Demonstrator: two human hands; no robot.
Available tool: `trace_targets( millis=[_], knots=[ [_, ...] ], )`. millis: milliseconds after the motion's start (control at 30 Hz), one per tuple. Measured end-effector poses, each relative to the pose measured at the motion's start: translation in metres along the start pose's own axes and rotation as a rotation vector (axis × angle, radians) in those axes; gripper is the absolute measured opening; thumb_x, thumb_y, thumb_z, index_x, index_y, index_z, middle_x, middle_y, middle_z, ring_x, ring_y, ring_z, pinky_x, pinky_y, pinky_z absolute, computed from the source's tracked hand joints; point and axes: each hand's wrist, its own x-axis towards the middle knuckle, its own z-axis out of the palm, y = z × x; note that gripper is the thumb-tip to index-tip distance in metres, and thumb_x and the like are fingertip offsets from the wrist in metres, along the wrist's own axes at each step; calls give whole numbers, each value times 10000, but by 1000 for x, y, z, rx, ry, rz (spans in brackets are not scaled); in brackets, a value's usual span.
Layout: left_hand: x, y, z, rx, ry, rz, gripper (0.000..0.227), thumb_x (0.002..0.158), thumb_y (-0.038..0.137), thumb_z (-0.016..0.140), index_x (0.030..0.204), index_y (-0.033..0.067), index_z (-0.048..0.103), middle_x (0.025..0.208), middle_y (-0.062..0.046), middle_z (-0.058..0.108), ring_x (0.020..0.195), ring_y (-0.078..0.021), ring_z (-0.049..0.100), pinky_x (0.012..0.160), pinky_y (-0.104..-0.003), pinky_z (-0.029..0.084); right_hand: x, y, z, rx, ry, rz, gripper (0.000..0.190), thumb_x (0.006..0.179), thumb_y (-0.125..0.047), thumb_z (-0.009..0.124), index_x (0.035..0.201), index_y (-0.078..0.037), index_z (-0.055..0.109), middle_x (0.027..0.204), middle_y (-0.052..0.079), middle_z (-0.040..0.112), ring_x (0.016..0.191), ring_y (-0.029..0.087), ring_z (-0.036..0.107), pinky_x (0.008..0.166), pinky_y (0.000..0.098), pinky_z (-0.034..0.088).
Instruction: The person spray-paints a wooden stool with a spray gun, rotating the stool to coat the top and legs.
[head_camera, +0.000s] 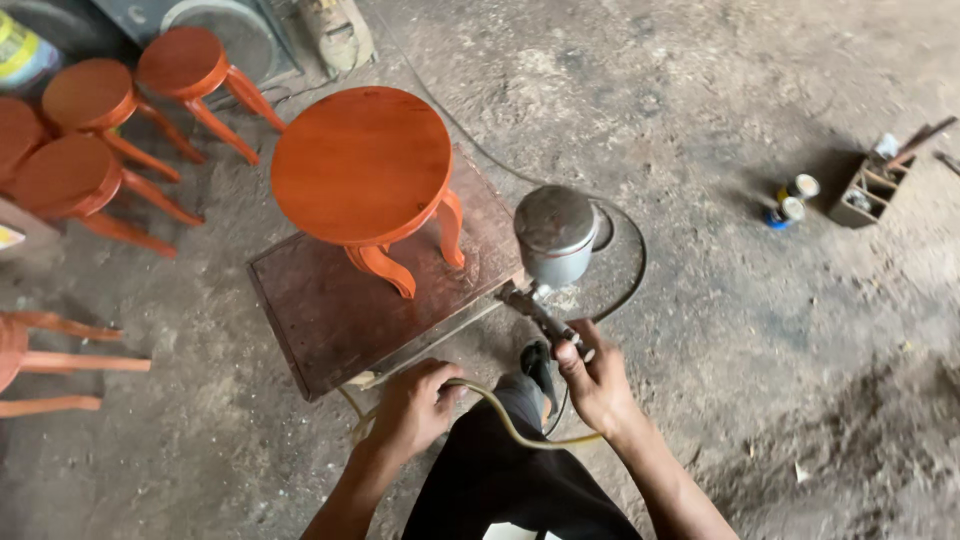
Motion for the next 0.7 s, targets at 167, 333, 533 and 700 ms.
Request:
trace_targets(
  millis=[167,333,533,700],
  knots=[
    [52,5,38,-119,-26,-145,200,824,224,800,944,77,735,891,-128,741,808,-330,714,707,-429,554,55,25,-38,-52,-138,-132,696,959,-610,567,1286,1,627,1076,153,722,953,219,682,779,358,536],
    [134,26,65,-195,-23,-155,242,803,223,811,973,66,738,935,-137,750,858,-341,718,751,-437,558,110,35,-100,-106,-200,-27,712,935,-605,553,1317,-8,621,1098,155,757,887,251,697,760,370,553],
    [208,58,78,-168,-43,-218,275,819,263,806,1008,77,734,955,-128,744,850,-337,714,756,-440,556,170,54,-156,-82,-175,-69,687,929,-540,591,1332,17,600,1091,150,764,925,208,725,754,346,574],
    [211,70,81,-124,93,-334,174,844,239,771,948,100,754,893,-119,748,843,-313,723,737,-433,553,214,72,-175,23,-229,-147,558,970,-424,661,1286,35,650,1068,129,774,980,184,692,860,332,546]
  ],
)
